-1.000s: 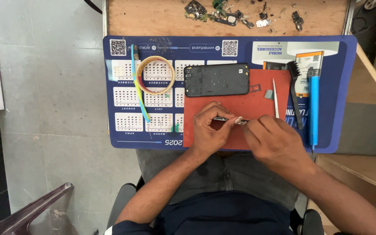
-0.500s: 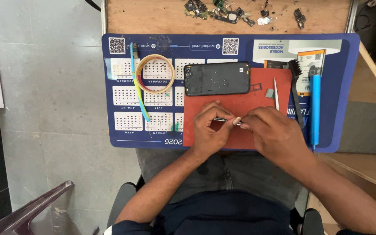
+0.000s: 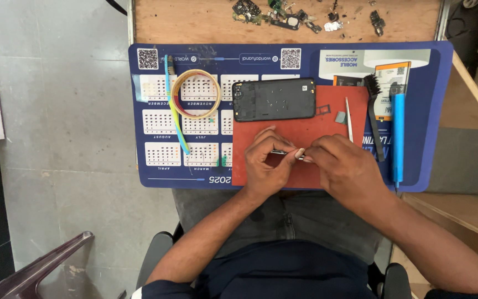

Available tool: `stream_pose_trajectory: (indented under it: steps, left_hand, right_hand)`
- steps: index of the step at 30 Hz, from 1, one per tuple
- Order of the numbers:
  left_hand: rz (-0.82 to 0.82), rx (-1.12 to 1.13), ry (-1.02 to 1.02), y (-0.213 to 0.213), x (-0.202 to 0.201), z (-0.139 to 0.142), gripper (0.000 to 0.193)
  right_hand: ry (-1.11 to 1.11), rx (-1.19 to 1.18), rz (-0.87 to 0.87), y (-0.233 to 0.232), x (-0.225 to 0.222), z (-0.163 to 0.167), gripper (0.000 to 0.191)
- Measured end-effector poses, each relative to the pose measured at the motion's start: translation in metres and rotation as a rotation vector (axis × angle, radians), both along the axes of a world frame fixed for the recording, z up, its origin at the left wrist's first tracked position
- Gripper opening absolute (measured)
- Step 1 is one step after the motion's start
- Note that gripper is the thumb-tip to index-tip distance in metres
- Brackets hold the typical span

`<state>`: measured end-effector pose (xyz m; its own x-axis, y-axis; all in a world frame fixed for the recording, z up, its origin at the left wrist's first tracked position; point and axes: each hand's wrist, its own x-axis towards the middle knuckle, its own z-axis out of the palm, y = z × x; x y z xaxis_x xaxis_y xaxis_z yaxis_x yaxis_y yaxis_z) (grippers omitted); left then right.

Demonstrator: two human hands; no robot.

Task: The person disassembles a mobile phone on a workbench, using a metal spudger to pry open the casing and remove the battery. They then use tweezers to detach a ribbon cable and place the removed components on the mat.

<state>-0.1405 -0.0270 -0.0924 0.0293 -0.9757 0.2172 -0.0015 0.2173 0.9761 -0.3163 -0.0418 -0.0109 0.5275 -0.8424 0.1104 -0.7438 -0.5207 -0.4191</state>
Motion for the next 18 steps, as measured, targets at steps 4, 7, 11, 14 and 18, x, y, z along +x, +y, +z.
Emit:
stream_pose_trajectory:
  steps: [4, 7, 11, 14, 18]
  left_hand:
    - [0.006, -0.011, -0.014, -0.001, 0.000, 0.001, 0.014]
    - [0.000, -0.018, -0.017, -0.002, 0.000, 0.002, 0.015]
    - [-0.001, 0.005, -0.021, -0.003, 0.000, 0.003, 0.015]
    - [0.003, -0.014, -0.005, -0.004, 0.000, 0.004, 0.017]
    - [0.005, -0.008, -0.006, -0.004, 0.000, 0.004, 0.018]
  right_hand:
    - [0.011, -0.002, -0.008, 0.000, 0.001, 0.001, 0.020]
    - [-0.042, -0.003, -0.010, -0.001, 0.001, 0.004, 0.016]
    - [-0.038, -0.077, 0.015, -0.003, -0.002, 0.012, 0.017]
    - [-0.072, -0.120, 0.004, 0.002, -0.006, 0.020, 0.020]
    - [0.047, -0.217, 0.013, 0.007, -0.010, 0.022, 0.013]
